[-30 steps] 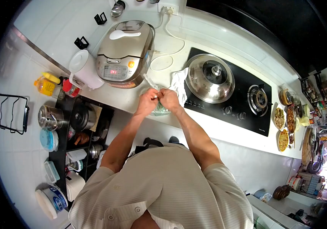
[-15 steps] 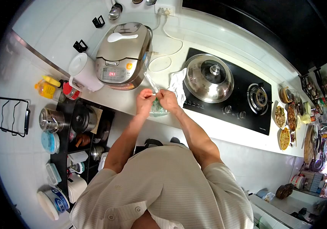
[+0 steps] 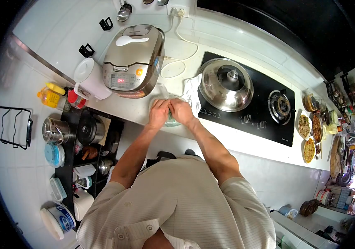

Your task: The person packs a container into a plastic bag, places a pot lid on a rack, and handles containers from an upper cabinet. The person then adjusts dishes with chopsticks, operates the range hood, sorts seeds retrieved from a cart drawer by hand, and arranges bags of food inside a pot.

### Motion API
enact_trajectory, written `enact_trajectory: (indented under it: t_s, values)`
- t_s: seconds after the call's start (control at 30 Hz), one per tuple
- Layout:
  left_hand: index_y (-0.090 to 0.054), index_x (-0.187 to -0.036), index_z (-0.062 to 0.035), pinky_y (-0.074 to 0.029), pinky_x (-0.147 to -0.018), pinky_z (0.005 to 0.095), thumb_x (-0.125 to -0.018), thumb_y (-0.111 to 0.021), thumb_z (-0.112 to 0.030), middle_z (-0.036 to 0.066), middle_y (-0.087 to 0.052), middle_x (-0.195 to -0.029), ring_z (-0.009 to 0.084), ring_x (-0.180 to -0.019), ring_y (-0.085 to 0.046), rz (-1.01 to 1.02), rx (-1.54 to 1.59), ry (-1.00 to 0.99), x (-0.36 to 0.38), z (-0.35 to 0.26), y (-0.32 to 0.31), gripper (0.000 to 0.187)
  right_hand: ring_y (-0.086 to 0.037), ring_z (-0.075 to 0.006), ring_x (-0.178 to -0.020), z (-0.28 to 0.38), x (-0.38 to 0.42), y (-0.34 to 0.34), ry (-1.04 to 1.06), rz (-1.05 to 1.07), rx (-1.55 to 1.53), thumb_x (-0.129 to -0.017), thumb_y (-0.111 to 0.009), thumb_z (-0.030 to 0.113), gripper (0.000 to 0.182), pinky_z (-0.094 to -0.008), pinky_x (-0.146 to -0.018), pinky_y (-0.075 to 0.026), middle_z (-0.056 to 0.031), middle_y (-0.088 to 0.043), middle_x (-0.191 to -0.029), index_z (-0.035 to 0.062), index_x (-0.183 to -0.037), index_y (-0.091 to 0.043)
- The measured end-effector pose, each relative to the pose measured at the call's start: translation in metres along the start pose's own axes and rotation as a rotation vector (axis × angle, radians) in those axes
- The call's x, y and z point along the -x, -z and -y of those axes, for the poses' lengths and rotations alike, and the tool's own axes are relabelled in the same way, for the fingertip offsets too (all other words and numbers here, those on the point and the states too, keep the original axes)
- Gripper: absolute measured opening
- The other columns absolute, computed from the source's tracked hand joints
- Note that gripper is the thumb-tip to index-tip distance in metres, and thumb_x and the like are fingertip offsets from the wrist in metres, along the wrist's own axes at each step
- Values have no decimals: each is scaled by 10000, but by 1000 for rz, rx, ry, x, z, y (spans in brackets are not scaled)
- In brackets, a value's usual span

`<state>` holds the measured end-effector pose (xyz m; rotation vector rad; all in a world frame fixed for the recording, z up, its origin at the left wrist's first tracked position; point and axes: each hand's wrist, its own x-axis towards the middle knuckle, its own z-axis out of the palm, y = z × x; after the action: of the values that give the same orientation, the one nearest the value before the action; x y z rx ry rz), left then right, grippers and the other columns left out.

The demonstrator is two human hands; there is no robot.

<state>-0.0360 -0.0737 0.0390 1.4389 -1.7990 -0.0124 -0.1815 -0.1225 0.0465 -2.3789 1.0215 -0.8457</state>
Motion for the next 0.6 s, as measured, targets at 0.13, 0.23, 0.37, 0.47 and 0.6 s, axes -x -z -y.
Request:
enact_trajectory:
  t_s: [0.13, 0.23, 0.37, 0.47, 0.6]
  values:
    - [-700, -1025, 9, -513, -866, 430, -817, -626, 22, 155, -678, -989, 348, -966, -614, 16, 60, 4, -1, 4, 2, 222, -664, -391, -762, 1, 10, -1, -2, 20, 53, -905, -608, 144, 120, -476, -668, -549, -187, -655, -885, 32, -943, -628]
    - [-711, -993, -13, -508, -857, 441, -831, -624, 8, 164, -669, -966, 359, -957, -614, 88, 121, 83, -4, 4, 9, 185, -670, -372, -760, 3, 12, -1, 37, 10, 77, -903, -614, 126, 117, -463, -656, -554, -167, -633, -904, 30, -969, -622]
    - [-721, -966, -35, -502, -864, 459, -841, -630, -14, 158, -661, -952, 371, -946, -616, 138, 31, 161, -10, 0, 12, 156, -652, -365, -740, 5, 16, -4, 56, -61, 89, -879, -624, 95, 94, -455, -644, -548, -154, -600, -889, 37, -950, -604]
    - [-728, -959, -40, -496, -875, 468, -828, -650, -47, 167, -680, -966, 376, -956, -630, 256, -22, 309, -18, 4, 10, 152, -634, -376, -729, 7, 20, -8, 35, -100, 88, -872, -627, 62, 95, -458, -637, -537, -156, -582, -885, 43, -961, -600]
    - [-714, -916, -41, -496, -778, 458, -820, -649, -87, 148, -664, -862, 341, -866, -629, 518, 137, 647, -41, 4, 16, 125, -626, -386, -719, 7, 22, -10, 0, -161, 65, -865, -630, 32, 123, -466, -630, -528, -160, -577, -882, 54, -984, -610]
